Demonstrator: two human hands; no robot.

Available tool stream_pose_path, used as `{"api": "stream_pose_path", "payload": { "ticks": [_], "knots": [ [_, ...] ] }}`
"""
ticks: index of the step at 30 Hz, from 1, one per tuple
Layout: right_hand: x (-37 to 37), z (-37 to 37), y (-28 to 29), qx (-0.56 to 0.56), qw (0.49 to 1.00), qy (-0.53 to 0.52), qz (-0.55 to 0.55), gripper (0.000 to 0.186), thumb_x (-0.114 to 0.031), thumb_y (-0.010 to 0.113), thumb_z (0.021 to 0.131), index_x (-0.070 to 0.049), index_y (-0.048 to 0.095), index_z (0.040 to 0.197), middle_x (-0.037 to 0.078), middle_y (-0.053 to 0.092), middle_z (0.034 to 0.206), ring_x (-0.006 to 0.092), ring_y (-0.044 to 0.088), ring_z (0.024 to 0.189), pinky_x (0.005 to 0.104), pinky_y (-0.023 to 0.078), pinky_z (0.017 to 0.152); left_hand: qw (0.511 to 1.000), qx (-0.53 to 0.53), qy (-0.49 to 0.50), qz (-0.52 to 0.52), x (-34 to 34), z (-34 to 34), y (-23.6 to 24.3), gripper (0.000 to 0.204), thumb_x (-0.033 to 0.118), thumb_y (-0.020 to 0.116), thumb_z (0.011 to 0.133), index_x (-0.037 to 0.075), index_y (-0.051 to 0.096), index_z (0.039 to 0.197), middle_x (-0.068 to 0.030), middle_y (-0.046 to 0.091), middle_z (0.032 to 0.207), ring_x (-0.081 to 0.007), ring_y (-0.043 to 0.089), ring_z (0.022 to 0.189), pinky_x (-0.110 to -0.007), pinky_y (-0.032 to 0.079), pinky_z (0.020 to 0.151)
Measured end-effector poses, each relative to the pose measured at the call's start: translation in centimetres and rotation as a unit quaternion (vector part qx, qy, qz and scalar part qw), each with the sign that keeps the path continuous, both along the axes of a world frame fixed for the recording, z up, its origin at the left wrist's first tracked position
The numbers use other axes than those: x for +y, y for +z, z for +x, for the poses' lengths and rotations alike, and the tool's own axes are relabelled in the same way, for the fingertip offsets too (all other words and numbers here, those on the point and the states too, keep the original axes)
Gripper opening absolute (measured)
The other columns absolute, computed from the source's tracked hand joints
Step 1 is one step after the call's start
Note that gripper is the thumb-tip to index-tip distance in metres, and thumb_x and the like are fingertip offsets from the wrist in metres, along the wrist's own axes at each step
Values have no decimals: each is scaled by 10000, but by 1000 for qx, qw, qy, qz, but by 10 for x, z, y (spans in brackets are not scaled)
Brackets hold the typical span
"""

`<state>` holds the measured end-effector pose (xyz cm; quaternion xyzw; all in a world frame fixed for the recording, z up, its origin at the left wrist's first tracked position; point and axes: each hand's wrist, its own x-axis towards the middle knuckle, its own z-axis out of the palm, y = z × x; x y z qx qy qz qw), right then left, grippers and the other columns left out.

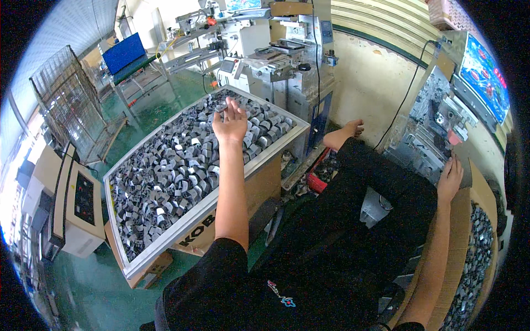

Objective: Picking up small grey components, placing them onto a pad printing machine for marking, and then sorting them.

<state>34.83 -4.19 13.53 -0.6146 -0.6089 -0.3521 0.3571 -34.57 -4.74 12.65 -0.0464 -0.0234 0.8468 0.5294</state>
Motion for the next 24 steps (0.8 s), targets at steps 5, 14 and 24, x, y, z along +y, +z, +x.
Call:
{"api": "stream_pose_path", "payload": {
  "ticks": [5,14,24],
  "knots": [
    [1,-3,1,2,1000,17,7,404,-245,404,1067,10,583,1324,193,581,1341,381,519,1231,438,383,1060,997,-50,-5,50,-8,-23,-9,618,482,305,1050,-24,499,1349,-164,608,1320,-296,639,1157,-448,530,930],
    [0,-5,-1,-14,1000,12,10,410,-247,400,1067,12,582,1328,196,578,1349,372,510,1261,436,352,1093,982,-179,-18,49,-16,-52,-16,716,553,222,1038,-27,476,1371,-181,629,1300,-256,626,1189,-399,530,940],
    [-16,-2,20,13,992,91,-90,426,-256,394,1070,-1,542,1377,201,525,1423,367,464,1321,439,313,1144,984,-177,-18,30,-14,-55,-24,817,636,169,1015,-37,485,1353,-174,640,1280,-277,643,1155,-424,545,908]
  ]
}}
